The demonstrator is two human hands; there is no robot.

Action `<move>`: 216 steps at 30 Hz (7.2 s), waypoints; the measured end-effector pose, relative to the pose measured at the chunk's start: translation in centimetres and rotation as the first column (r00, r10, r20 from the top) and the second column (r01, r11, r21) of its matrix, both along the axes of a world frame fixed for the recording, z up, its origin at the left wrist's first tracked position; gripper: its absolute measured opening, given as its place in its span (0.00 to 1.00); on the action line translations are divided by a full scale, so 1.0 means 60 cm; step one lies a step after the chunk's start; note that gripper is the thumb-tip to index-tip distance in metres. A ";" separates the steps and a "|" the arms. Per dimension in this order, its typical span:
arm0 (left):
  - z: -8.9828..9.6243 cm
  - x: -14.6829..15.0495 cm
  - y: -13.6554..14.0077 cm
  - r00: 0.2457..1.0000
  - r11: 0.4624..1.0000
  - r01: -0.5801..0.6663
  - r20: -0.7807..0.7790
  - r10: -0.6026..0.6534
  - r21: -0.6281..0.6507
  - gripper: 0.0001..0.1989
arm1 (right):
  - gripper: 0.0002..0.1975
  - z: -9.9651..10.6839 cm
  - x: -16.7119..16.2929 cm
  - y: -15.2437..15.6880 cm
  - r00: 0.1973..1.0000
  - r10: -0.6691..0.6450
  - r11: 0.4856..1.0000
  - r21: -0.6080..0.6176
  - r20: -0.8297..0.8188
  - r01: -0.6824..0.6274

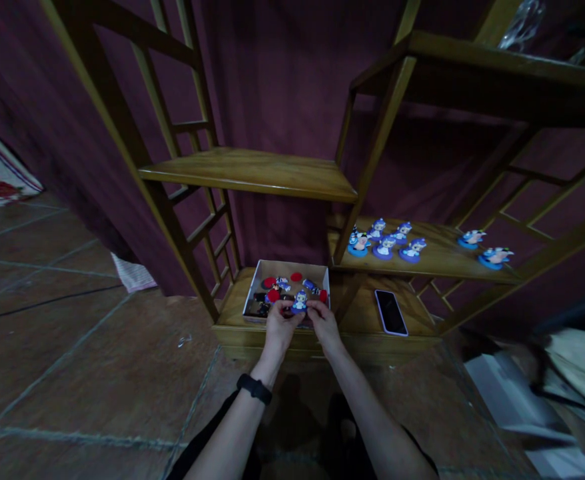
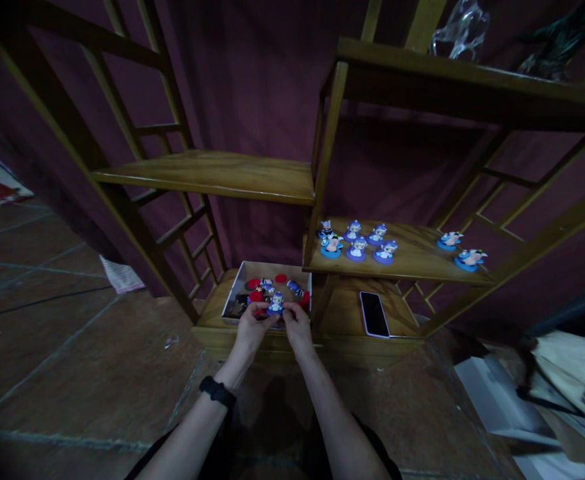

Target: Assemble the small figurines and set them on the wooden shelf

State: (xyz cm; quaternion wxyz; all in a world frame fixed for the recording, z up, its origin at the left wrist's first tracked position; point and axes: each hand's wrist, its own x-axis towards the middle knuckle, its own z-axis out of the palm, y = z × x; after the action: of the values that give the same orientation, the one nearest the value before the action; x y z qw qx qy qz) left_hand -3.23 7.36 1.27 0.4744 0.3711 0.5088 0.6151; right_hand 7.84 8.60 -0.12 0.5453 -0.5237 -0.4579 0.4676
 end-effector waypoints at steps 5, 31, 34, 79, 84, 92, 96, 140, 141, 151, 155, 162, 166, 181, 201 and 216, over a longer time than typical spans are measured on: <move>-0.012 -0.004 0.006 0.991 0.998 -0.033 -0.129 0.041 0.061 0.18 | 0.11 0.003 -0.001 -0.003 0.999 0.022 1.000 0.020 0.032 -0.023; -0.010 -0.004 -0.003 0.917 0.982 0.035 -0.396 0.043 0.187 0.11 | 0.14 0.008 0.006 -0.009 0.964 0.013 0.993 0.110 0.264 -0.043; -0.008 -0.004 -0.006 0.907 0.978 0.064 -0.420 0.025 0.198 0.11 | 0.14 0.015 0.005 -0.013 0.958 -0.004 0.993 0.116 0.287 -0.031; 0.024 0.020 -0.021 0.897 0.971 0.086 -0.441 0.022 0.223 0.14 | 0.10 0.010 -0.011 0.000 0.996 -0.065 0.996 0.073 0.062 0.060; 0.006 0.009 -0.005 0.970 0.986 0.056 -0.244 -0.017 0.154 0.15 | 0.10 0.020 0.002 -0.003 0.994 -0.039 0.997 0.071 0.101 0.032; 0.004 0.007 -0.005 0.994 0.994 0.108 -0.003 -0.108 0.033 0.17 | 0.11 0.022 0.008 -0.003 0.996 -0.042 0.999 -0.006 -0.083 0.041; 0.009 0.010 -0.006 0.993 0.993 0.110 -0.050 -0.108 0.034 0.18 | 0.11 0.021 0.006 -0.004 0.982 -0.051 0.997 -0.063 -0.179 0.040; 0.010 0.029 -0.008 0.969 0.985 -0.004 -0.244 0.046 0.170 0.15 | 0.10 0.020 0.006 -0.001 0.999 -0.041 0.998 0.056 0.029 0.039; 0.011 0.030 -0.008 0.971 0.985 0.000 -0.234 0.041 0.172 0.15 | 0.10 0.020 0.005 -0.002 0.999 -0.040 0.998 0.059 0.031 0.038; 0.004 0.038 -0.010 0.985 0.972 0.026 -0.174 0.016 0.233 0.15 | 0.11 0.009 -0.005 -0.002 0.997 -0.053 0.997 0.057 0.048 0.050; 0.015 0.043 -0.020 0.985 0.973 0.020 -0.172 0.021 0.231 0.15 | 0.15 0.003 -0.012 -0.001 0.996 -0.068 0.998 0.018 0.058 0.067; 0.021 0.045 -0.026 0.980 0.982 0.006 -0.195 0.032 0.191 0.15 | 0.12 0.002 -0.017 -0.002 0.987 -0.119 0.993 0.016 0.110 0.118; 0.017 0.045 -0.023 0.982 0.986 0.000 -0.187 0.032 0.167 0.17 | 0.12 0.006 -0.016 -0.004 0.983 -0.126 0.992 0.027 0.132 0.123; 0.012 0.039 -0.011 0.986 0.982 0.028 -0.168 0.004 0.189 0.15 | 0.13 0.020 -0.010 -0.007 0.980 -0.110 0.994 0.027 0.168 0.107; 0.013 0.014 -0.010 0.981 0.988 0.152 0.124 -0.152 0.013 0.26 | 0.09 0.016 0.008 -0.002 0.999 -0.025 1.000 -0.007 -0.036 0.024; 0.021 0.005 -0.019 0.963 0.968 0.249 0.104 -0.248 0.000 0.20 | 0.21 0.046 0.032 -0.003 0.979 0.141 0.990 0.029 -0.147 -0.138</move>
State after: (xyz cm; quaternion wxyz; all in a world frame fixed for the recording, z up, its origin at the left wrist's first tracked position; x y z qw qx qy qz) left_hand -2.93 6.22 2.54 0.5758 0.3967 0.4369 0.5659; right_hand 9.74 8.42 2.65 0.5486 -0.4488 -0.4559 0.5383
